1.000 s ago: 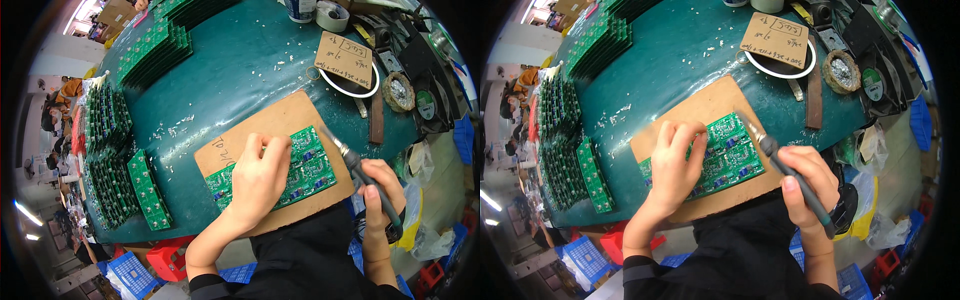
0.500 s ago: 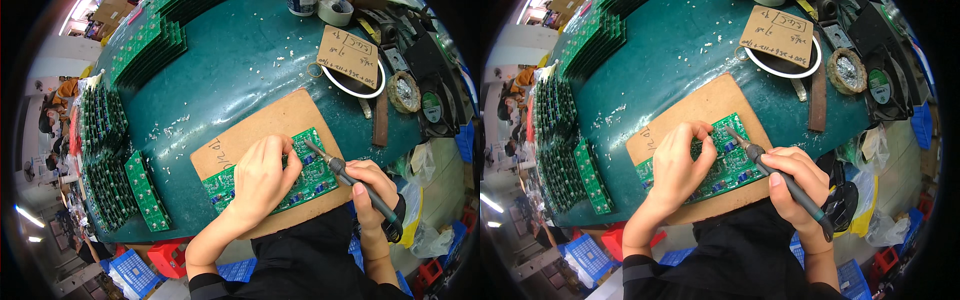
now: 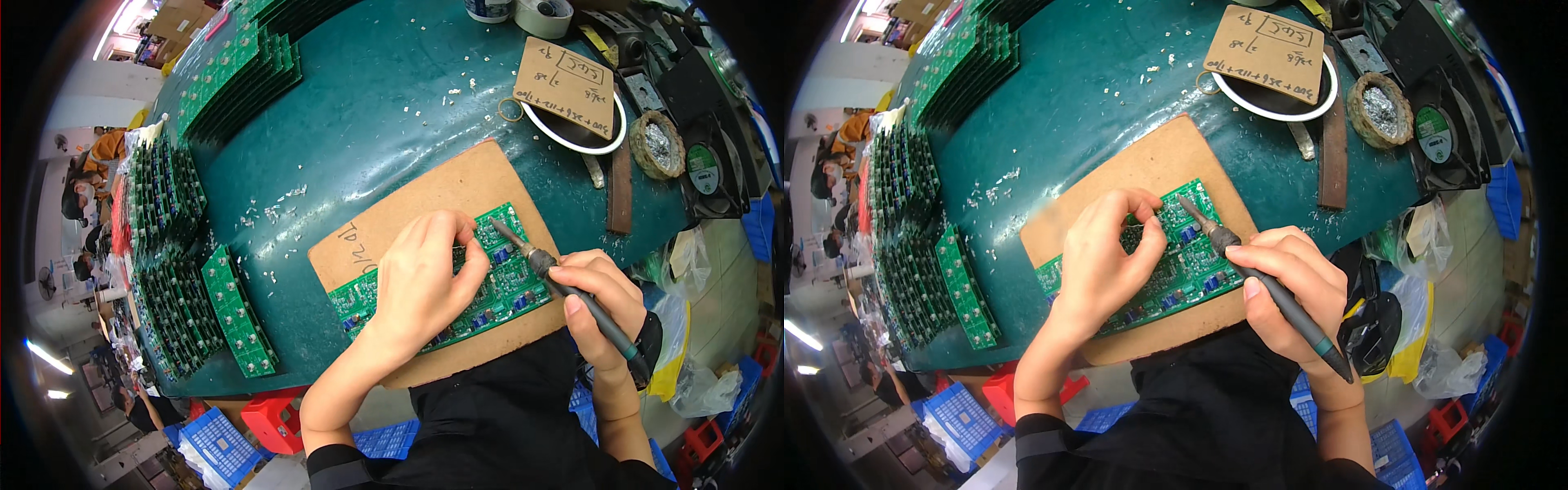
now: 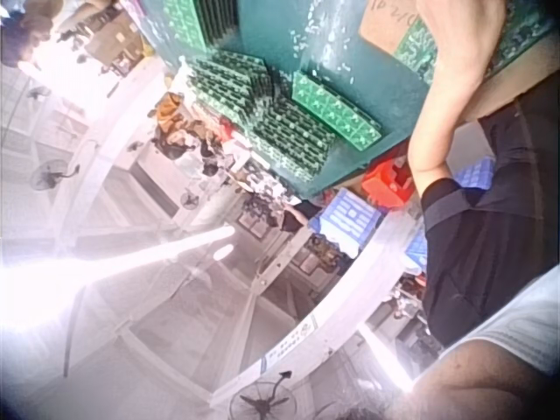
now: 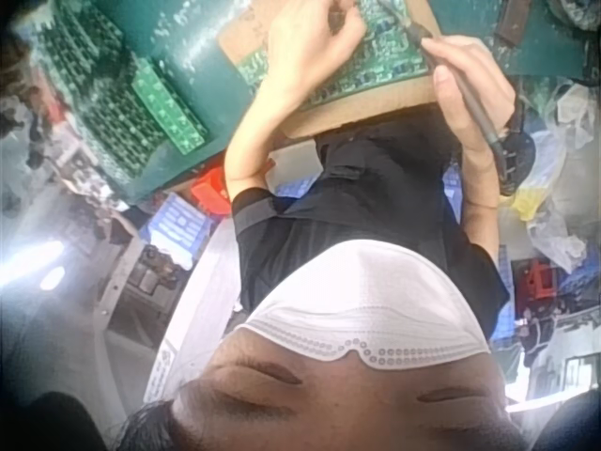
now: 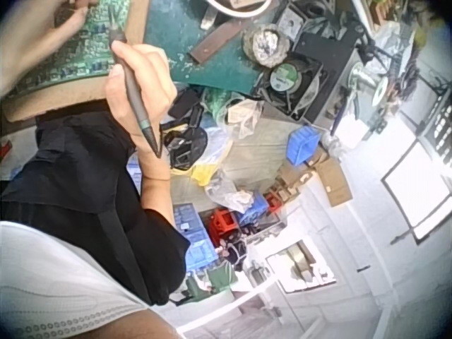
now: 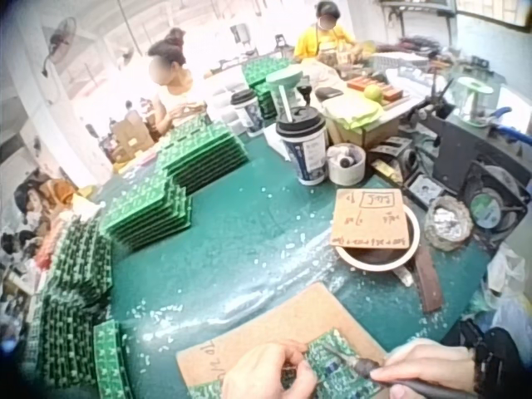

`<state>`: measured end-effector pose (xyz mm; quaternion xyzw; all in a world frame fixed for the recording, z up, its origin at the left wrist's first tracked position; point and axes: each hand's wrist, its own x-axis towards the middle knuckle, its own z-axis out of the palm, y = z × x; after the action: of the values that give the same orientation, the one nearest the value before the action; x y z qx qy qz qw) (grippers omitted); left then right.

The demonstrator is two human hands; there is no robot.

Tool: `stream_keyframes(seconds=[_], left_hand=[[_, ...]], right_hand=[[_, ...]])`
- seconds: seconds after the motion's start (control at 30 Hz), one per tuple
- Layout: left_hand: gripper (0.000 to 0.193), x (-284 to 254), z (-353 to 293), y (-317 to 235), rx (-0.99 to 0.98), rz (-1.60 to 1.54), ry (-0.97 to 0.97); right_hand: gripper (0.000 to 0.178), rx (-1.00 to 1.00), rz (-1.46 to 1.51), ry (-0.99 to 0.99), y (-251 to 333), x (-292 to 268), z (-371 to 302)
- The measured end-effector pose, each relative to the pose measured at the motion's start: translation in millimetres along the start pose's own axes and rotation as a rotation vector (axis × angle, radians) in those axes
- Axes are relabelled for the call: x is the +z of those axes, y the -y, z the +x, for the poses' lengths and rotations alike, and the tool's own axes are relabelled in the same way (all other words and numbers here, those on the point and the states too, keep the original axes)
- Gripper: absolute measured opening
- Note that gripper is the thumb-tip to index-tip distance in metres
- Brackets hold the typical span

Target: The person solders electronic components onto circuit boards using a soldering iron, turns and stacks finished boards onto a pile by hand, and positions new circuit boards on a pad to solder them.

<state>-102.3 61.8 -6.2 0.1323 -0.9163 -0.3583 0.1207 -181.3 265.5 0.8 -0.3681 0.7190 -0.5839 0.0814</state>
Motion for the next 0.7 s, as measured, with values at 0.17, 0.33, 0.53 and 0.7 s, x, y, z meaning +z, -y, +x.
stream_keyframes(seconds=[0.17,0.33,0.53,0.7], left_hand=[[0.013,2.5,3.2,-1.7,0.063,0.114,-0.021],[0.014,5.9,2.2,-7.0,0.165,0.237,-0.073],[0.014,11.0,5.6,-8.1,0.251,0.356,-0.119],[0.014,13.7,6.7,-8.6,0.287,0.427,-0.137]], right_hand=[[0.023,0.047,-0.010,-0.023,3.7,0.9,-0.3],[0.023,0.030,-0.019,-0.053,5.3,-1.5,-3.1],[0.022,0.029,0.025,-0.059,-3.0,-2.0,-0.3],[0.023,0.034,0.049,-0.073,-4.7,-8.9,3.3]])
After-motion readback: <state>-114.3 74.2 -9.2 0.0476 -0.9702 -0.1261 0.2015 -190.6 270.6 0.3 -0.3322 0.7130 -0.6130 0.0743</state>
